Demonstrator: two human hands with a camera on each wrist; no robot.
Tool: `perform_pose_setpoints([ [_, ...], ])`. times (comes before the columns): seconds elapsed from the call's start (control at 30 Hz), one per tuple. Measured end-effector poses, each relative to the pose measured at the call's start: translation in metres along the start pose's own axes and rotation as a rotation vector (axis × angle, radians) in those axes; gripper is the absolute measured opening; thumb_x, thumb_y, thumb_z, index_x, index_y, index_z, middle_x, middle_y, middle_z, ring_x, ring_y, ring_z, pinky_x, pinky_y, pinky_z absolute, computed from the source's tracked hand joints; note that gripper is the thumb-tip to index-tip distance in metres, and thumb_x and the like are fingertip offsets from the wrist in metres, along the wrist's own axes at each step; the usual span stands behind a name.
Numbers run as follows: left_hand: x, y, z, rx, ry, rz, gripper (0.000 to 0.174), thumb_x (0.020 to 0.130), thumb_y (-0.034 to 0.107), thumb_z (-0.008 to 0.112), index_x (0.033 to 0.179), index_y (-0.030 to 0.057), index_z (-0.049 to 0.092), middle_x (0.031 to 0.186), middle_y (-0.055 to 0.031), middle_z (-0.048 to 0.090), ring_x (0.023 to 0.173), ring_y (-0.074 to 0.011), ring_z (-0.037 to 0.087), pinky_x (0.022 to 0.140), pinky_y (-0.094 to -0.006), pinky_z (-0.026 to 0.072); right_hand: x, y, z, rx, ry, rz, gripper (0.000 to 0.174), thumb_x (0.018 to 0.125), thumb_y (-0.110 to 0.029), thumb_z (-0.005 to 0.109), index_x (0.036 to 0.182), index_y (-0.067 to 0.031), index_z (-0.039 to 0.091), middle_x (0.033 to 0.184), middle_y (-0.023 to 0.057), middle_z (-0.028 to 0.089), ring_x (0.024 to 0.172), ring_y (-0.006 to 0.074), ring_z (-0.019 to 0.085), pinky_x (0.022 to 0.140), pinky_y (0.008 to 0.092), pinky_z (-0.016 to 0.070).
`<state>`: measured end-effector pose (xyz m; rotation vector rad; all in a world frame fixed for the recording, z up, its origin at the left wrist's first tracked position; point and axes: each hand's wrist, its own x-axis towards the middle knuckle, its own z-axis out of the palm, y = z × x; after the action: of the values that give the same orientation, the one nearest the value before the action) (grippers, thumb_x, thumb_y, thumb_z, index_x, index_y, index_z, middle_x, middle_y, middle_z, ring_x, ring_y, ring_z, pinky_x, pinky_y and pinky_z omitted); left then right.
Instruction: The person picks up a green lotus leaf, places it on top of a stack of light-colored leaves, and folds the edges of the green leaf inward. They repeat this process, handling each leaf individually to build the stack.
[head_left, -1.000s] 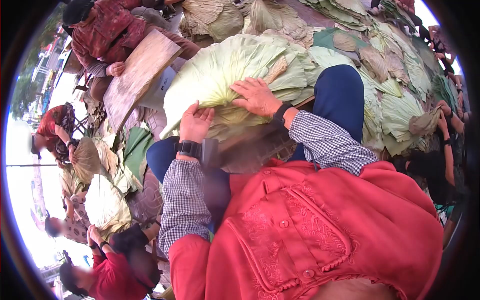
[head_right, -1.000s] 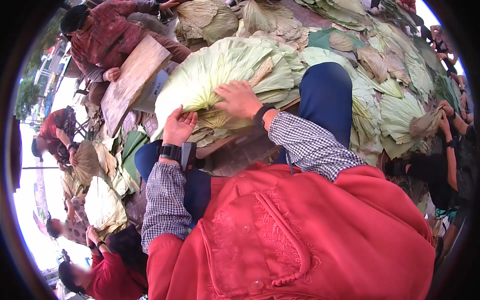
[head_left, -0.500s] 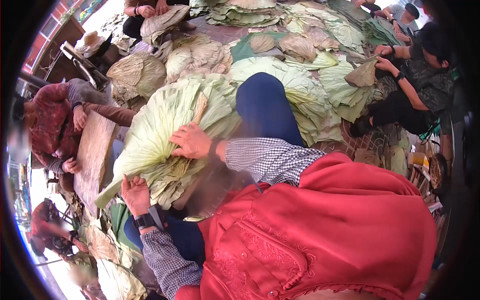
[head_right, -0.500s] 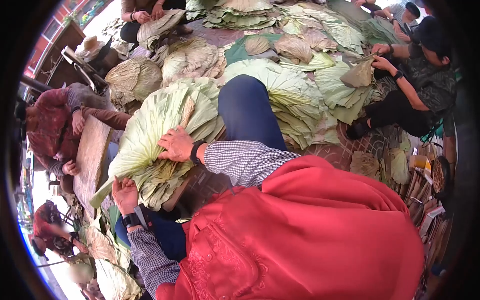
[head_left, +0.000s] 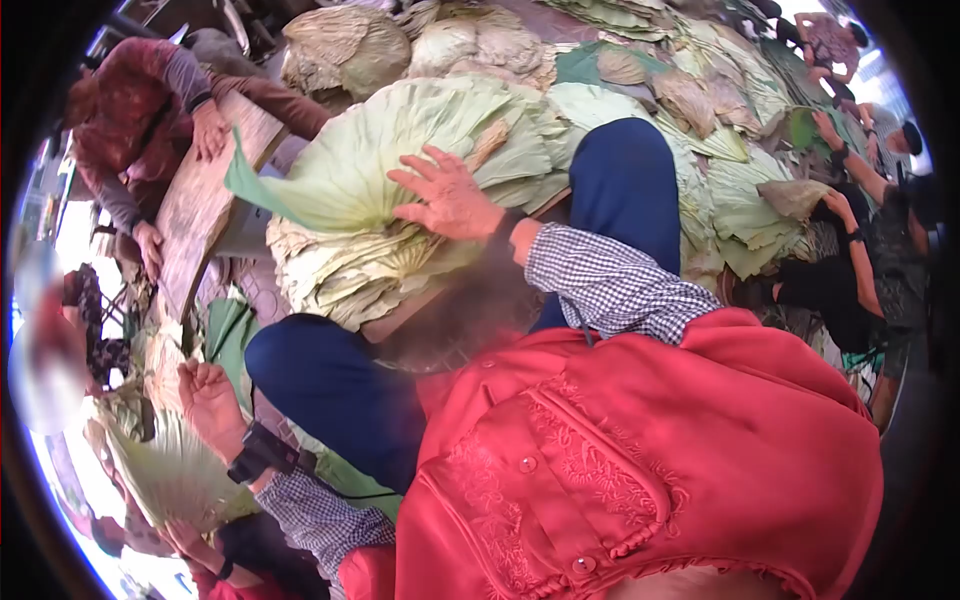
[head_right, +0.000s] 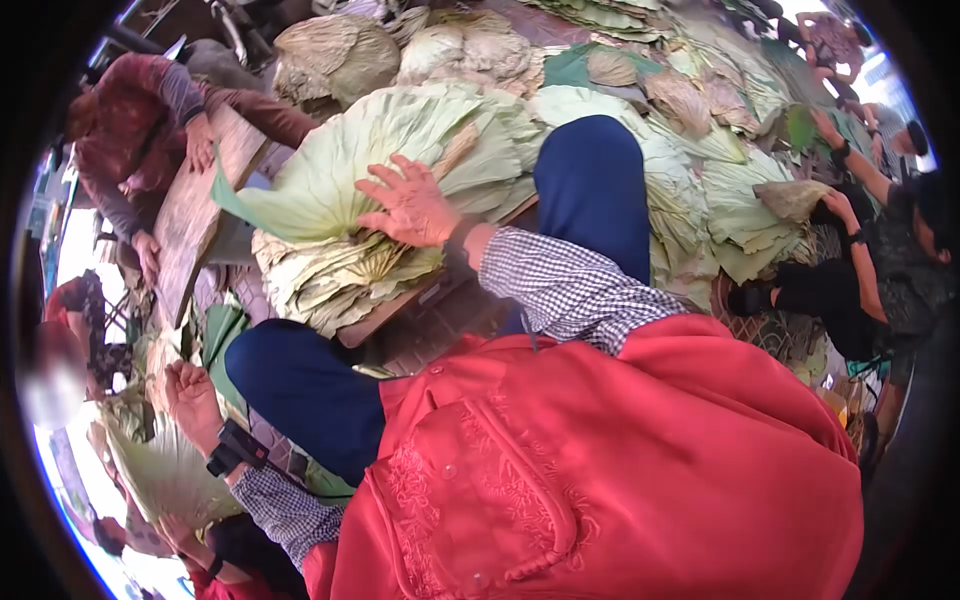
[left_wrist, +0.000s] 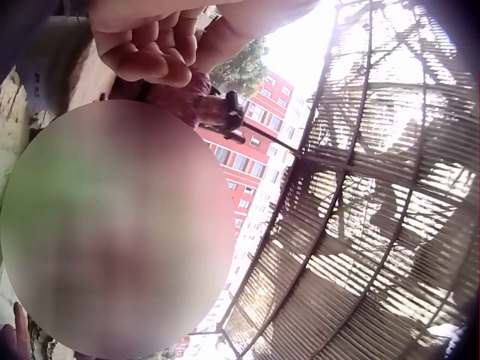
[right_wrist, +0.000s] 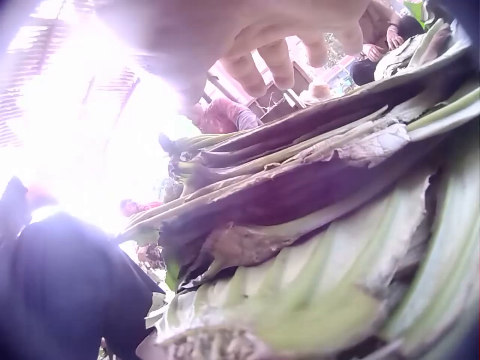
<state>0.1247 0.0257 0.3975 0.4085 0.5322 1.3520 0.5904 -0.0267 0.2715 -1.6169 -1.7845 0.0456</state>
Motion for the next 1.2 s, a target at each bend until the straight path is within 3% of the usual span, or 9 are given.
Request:
perform_pose_setpoints([
  [0.07, -0.023, -0.002, -0.032, 0.021, 0.182, 0.078, 0.011, 0.095, 0.009, 0.054, 0.097, -0.0014, 0.054, 0.091, -0.0096, 0.057, 0.074, -0.0172, 0.049, 0.065, -0.0289, 0.0422, -0.006, 0.002, 0.004, -0.112, -0.169, -0.048, 0.054, 0.090, -0.049, 0.051, 0.135, -0.0197, 0.050, 0.139, 0.0111, 0.047, 0.129, 0.0403, 0.037, 0.108, 0.0529, 0.0242],
  [0.23, -0.062, -0.043, -0.219, -0.046, 0.759, -0.035, 0.017, 0.086, 0.015, 0.065, 0.095, 0.0031, 0.057, 0.099, -0.0116, 0.061, 0.083, -0.0245, 0.058, 0.074, -0.0393, 0.0514, -0.006, 0.018, 0.019, 0.013, -0.175, -0.081, 0.050, 0.095, -0.047, 0.045, 0.137, -0.0206, 0.050, 0.140, 0.0095, 0.049, 0.132, 0.0338, 0.038, 0.111, 0.0453, 0.0214],
  [0.3, -0.091, -0.080, -0.241, -0.099, 0.943, -0.073, 0.017, 0.088, 0.014, 0.062, 0.097, 0.0017, 0.054, 0.091, -0.0096, 0.060, 0.084, -0.0238, 0.059, 0.074, -0.0388, 0.0524, -0.006, 0.013, 0.016, 0.036, -0.181, -0.077, 0.050, 0.096, -0.046, 0.043, 0.137, -0.0178, 0.051, 0.140, 0.0100, 0.049, 0.133, 0.0327, 0.037, 0.112, 0.0422, 0.0216],
  [0.6, -0.116, -0.202, -0.326, -0.189, 1.117, -0.303, 0.066, 0.095, 0.028, 0.053, 0.144, -0.0011, 0.021, 0.140, -0.0252, 0.033, 0.121, -0.0412, 0.045, 0.095, -0.0528, 0.0476, -0.004, 0.004, 0.013, 0.054, -0.231, -0.071, 0.049, 0.099, -0.039, 0.038, 0.136, -0.0090, 0.050, 0.139, 0.0132, 0.049, 0.132, 0.0306, 0.039, 0.112, 0.0391, 0.0240],
  [0.83, -0.109, -0.246, -0.450, -0.226, 1.291, -0.130, 0.067, 0.092, 0.032, 0.059, 0.144, 0.0076, 0.025, 0.135, -0.0280, 0.032, 0.107, -0.0414, 0.049, 0.079, -0.0634, 0.0514, -0.002, -0.003, 0.010, 0.048, -0.277, -0.047, 0.049, 0.099, -0.037, 0.037, 0.138, -0.0075, 0.048, 0.139, 0.0145, 0.048, 0.133, 0.0301, 0.038, 0.113, 0.0386, 0.0233],
  [0.97, -0.114, -0.241, -0.464, -0.596, 1.251, -0.101, 0.063, 0.088, 0.031, 0.066, 0.137, 0.0075, 0.033, 0.121, -0.0244, 0.035, 0.096, -0.0390, 0.050, 0.077, -0.0661, 0.0503, -0.003, -0.001, 0.011, 0.024, -0.310, -0.048, 0.050, 0.101, -0.035, 0.033, 0.140, -0.0064, 0.045, 0.142, 0.0130, 0.045, 0.135, 0.0282, 0.035, 0.114, 0.0367, 0.0215],
  [1.0, -0.112, -0.232, -0.440, -0.616, 1.310, -0.083, 0.046, 0.087, 0.027, 0.068, 0.120, 0.0025, 0.046, 0.107, -0.0186, 0.045, 0.092, -0.0343, 0.053, 0.079, -0.0602, 0.0517, -0.003, -0.002, 0.011, 0.029, -0.309, -0.045, 0.050, 0.101, -0.036, 0.033, 0.140, -0.0064, 0.045, 0.142, 0.0130, 0.045, 0.135, 0.0283, 0.035, 0.114, 0.0367, 0.0215],
  [1.1, -0.109, -0.200, -0.391, -0.603, 1.189, 0.033, 0.035, 0.085, 0.030, 0.069, 0.096, 0.0011, 0.053, 0.079, -0.0075, 0.053, 0.081, -0.0253, 0.058, 0.077, -0.0506, 0.0529, -0.003, 0.001, 0.011, 0.041, -0.295, -0.056, 0.049, 0.100, -0.036, 0.036, 0.139, -0.0072, 0.047, 0.141, 0.0132, 0.046, 0.134, 0.0289, 0.037, 0.113, 0.0379, 0.0224],
  [1.2, -0.103, -0.153, -0.357, -0.658, 1.057, 0.192, 0.017, 0.085, 0.019, 0.066, 0.084, 0.0037, 0.059, 0.077, -0.0088, 0.057, 0.074, -0.0246, 0.058, 0.074, -0.0458, 0.0532, -0.002, 0.002, 0.010, 0.045, -0.288, -0.053, 0.049, 0.100, -0.037, 0.039, 0.137, -0.0081, 0.048, 0.140, 0.0124, 0.048, 0.133, 0.0291, 0.038, 0.113, 0.0387, 0.0231],
])
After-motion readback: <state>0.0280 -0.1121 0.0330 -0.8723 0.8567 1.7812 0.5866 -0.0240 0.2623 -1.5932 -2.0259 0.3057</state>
